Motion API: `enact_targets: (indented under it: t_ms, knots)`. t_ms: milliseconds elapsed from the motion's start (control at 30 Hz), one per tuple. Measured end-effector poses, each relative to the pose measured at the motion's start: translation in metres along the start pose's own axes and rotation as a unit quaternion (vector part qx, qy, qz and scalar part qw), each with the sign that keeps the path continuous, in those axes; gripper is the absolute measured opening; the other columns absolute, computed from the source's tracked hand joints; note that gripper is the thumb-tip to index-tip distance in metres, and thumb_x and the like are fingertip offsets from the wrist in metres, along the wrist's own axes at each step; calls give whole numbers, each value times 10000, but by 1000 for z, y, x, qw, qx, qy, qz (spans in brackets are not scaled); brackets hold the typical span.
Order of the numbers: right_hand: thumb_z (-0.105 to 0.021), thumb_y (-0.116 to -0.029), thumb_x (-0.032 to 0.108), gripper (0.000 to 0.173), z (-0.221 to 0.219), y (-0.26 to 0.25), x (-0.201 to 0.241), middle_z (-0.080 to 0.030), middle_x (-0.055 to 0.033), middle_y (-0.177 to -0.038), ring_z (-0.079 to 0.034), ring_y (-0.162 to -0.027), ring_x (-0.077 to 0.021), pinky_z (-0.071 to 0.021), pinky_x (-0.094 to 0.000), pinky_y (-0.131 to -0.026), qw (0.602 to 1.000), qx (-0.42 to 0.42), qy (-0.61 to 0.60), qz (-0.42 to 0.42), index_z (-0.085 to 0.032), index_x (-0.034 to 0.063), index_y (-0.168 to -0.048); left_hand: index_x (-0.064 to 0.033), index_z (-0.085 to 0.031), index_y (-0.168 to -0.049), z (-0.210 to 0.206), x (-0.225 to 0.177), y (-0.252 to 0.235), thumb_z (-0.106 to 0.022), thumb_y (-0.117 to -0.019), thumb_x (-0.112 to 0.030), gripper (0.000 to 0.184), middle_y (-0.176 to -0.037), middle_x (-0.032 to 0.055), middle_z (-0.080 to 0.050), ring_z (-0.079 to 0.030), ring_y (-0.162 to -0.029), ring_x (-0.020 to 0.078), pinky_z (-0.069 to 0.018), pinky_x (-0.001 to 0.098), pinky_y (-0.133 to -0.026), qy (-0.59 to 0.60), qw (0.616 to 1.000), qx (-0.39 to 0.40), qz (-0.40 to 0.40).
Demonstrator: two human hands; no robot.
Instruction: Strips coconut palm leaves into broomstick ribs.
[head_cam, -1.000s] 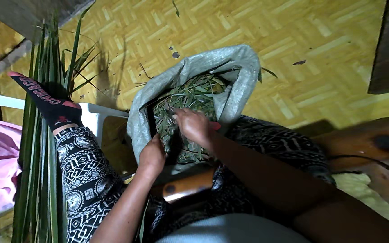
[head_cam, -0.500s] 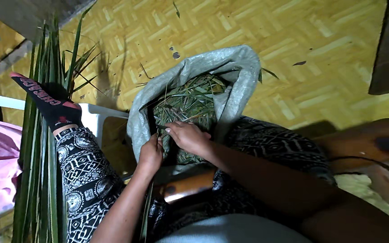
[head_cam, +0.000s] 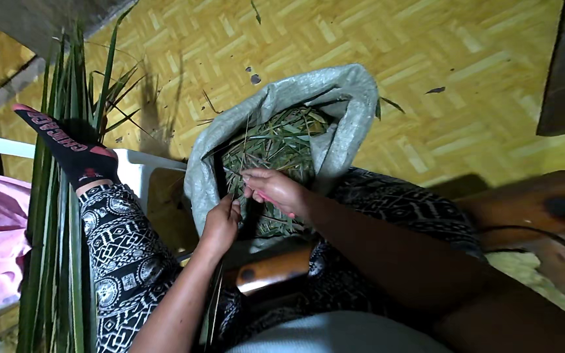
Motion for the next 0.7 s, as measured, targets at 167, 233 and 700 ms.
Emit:
enact_targets:
  t_ms: [167,233,700]
  knots:
    - [-418,-1125,227,333,13,-5,6,-611,5,-791,-472,-566,-34,-395,-193,-539,998,-26,-49,-16,-589,49,-1348,-19,-580,-1338,-3,6,2,-431,-1123,-236,340,-864,29,-676,-604,-696,69,-518,258,-693,76,994,54,49]
    - [-399,-1134,248,367,18,-2,17,-634,-61,-880,-504,-663,-113,-434,-295,-636,994,-48,94,16,-607,31,-1344,-11,-616,-1230,-4,6,3,-391,-1134,-237,333,-808,12,-652,-602,-678,56,-521,247,-689,60,995,55,55]
    - [-406,-1128,301,417,-26,27,20,-679,-202,-1263,-665,-1165,-370,-505,-561,-1007,898,53,420,117,-626,40,-1367,13,-588,-1305,-3,10,-10,-401,-1121,-190,332,-1037,180,-697,-697,-984,298,-545,485,-937,-124,990,3,73]
Point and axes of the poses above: each hand's wrist, its own y-axis away from the middle knuckle, its own z-axis out of the back of the hand, x = y × z, the point moved 8 cm from there along -y, towards the middle knuckle
